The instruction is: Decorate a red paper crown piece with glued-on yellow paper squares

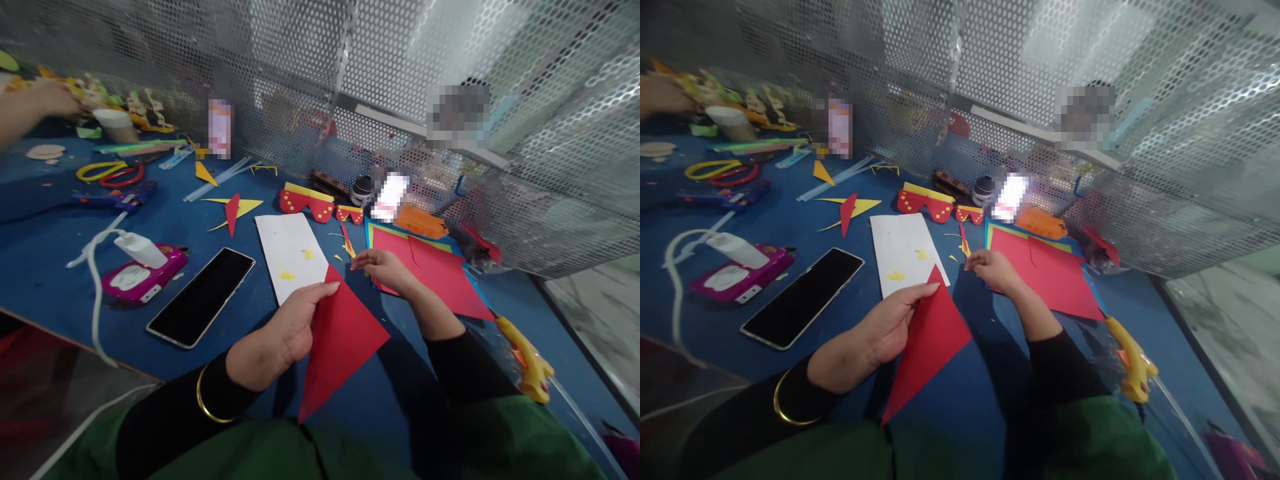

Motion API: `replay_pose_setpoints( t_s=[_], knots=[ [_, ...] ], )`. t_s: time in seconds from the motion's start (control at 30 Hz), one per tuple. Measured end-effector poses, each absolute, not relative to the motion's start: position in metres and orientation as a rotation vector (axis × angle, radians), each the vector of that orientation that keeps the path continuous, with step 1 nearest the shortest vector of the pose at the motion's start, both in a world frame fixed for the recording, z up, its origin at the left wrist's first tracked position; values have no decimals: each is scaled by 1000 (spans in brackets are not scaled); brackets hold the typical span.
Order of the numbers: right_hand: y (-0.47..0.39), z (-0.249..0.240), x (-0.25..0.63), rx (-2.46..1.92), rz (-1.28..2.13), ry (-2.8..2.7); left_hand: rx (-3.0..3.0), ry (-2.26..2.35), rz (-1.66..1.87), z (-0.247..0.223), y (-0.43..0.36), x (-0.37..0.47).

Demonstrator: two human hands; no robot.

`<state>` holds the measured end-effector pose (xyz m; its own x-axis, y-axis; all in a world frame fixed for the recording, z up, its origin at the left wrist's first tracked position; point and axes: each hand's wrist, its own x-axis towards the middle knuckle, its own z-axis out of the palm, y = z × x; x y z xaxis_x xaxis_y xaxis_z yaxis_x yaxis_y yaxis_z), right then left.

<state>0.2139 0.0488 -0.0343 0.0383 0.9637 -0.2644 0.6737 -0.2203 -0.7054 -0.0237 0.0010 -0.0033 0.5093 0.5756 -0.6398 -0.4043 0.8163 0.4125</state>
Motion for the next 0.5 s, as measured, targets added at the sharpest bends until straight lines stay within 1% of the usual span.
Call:
replay_pose_setpoints(
  t_s=[0.1, 0.3, 0.43, 0.5],
  knots=[
    [52, -37, 214, -1913, 932, -1639, 243, 813, 601, -6, 0, -25],
    [63, -47, 191, -1813, 975, -1726, 240, 844, 624, -7, -1, -23],
    [66, -47, 194, -1875, 865, -1675, 209, 861, 622, -3, -1, -23],
    [61, -44, 203, -1903, 869, -1662, 202, 834, 607, -2, -1, -24]
  ],
)
